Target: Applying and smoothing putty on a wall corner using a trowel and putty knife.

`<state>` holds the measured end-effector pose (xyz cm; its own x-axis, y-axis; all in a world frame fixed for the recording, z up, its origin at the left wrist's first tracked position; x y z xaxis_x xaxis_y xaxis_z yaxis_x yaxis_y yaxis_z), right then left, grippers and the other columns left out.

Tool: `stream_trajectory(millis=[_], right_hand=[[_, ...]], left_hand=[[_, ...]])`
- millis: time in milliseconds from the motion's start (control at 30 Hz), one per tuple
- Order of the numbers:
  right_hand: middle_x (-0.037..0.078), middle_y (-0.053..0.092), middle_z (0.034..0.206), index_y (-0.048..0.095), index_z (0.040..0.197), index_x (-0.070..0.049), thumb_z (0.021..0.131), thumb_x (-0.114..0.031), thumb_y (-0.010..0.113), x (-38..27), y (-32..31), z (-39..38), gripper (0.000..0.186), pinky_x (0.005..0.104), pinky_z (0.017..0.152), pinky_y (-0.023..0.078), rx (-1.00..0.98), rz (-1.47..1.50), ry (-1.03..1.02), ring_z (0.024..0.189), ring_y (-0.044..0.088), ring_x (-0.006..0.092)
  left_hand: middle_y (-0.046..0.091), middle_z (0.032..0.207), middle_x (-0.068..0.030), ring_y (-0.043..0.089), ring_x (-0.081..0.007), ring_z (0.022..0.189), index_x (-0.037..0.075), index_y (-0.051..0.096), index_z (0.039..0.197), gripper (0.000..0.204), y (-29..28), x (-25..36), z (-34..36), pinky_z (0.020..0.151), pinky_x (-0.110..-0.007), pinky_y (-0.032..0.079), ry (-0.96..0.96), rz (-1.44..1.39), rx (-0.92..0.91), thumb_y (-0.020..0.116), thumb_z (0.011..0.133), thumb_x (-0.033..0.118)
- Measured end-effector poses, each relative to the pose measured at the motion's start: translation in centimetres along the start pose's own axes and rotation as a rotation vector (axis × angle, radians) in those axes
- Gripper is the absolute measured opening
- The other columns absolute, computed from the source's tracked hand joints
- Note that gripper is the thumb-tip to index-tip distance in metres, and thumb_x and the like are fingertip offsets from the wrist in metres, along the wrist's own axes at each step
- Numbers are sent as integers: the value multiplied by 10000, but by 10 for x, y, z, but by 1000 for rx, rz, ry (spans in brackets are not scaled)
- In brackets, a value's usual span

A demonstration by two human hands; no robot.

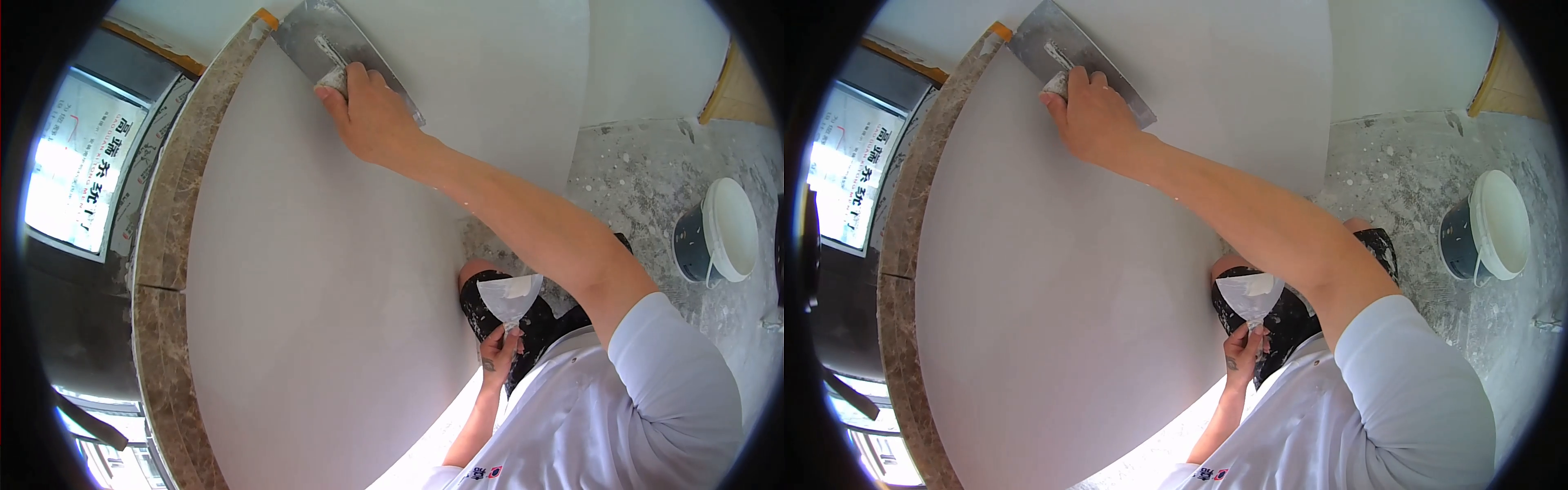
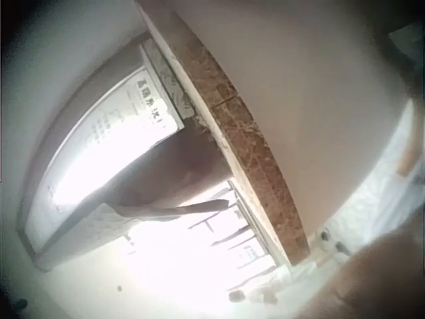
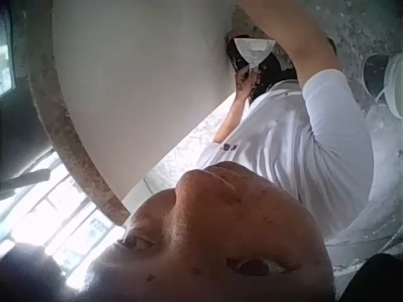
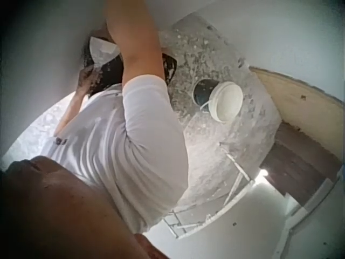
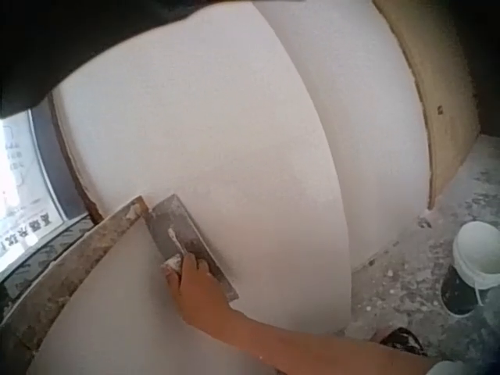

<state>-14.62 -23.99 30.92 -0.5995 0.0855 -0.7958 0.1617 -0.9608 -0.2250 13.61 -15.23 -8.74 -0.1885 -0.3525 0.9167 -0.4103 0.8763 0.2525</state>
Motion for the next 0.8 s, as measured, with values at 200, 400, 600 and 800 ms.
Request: stream_trajectory(millis=[200,400,600,800], right_hand=[[290,520,992,410,1073,55,975,-323,528,33,23,-25,408,526,714,500,-27,-33,22,872,590,468],[310,518,1032,392,1127,54,981,-330,509,119,29,-101,427,542,754,476,-117,-65,154,915,564,489],[293,533,1006,423,1098,42,987,-352,486,70,-3,-84,414,544,742,462,-7,-21,37,896,561,475],[290,536,991,428,1053,37,987,-358,491,10,-6,-20,406,531,706,465,28,31,-76,864,569,460]], left_hand=[[627,772,-14,557,-79,625,10,660,946,184,-1,-11,0,563,-223,437,-51,34,-61,609,959,186],[593,688,-7,520,-65,590,17,661,942,193,-8,-20,-3,529,-206,372,-55,-104,-17,603,962,200],[608,712,-12,542,-70,607,20,658,947,196,-16,-29,-5,550,-214,416,-61,-139,-26,602,965,208],[619,736,-13,552,-71,619,18,656,944,191,-10,-29,-6,549,-218,421,-59,-162,-48,602,963,200]])
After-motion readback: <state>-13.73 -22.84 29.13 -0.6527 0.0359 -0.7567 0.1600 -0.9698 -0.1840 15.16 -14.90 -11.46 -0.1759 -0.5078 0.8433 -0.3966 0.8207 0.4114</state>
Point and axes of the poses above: each hand's wrist, its own z-axis towards the middle knuckle, its own y-axis out of the palm, x = y × z, the point moved 10 cm from there along z, towards the middle knuckle
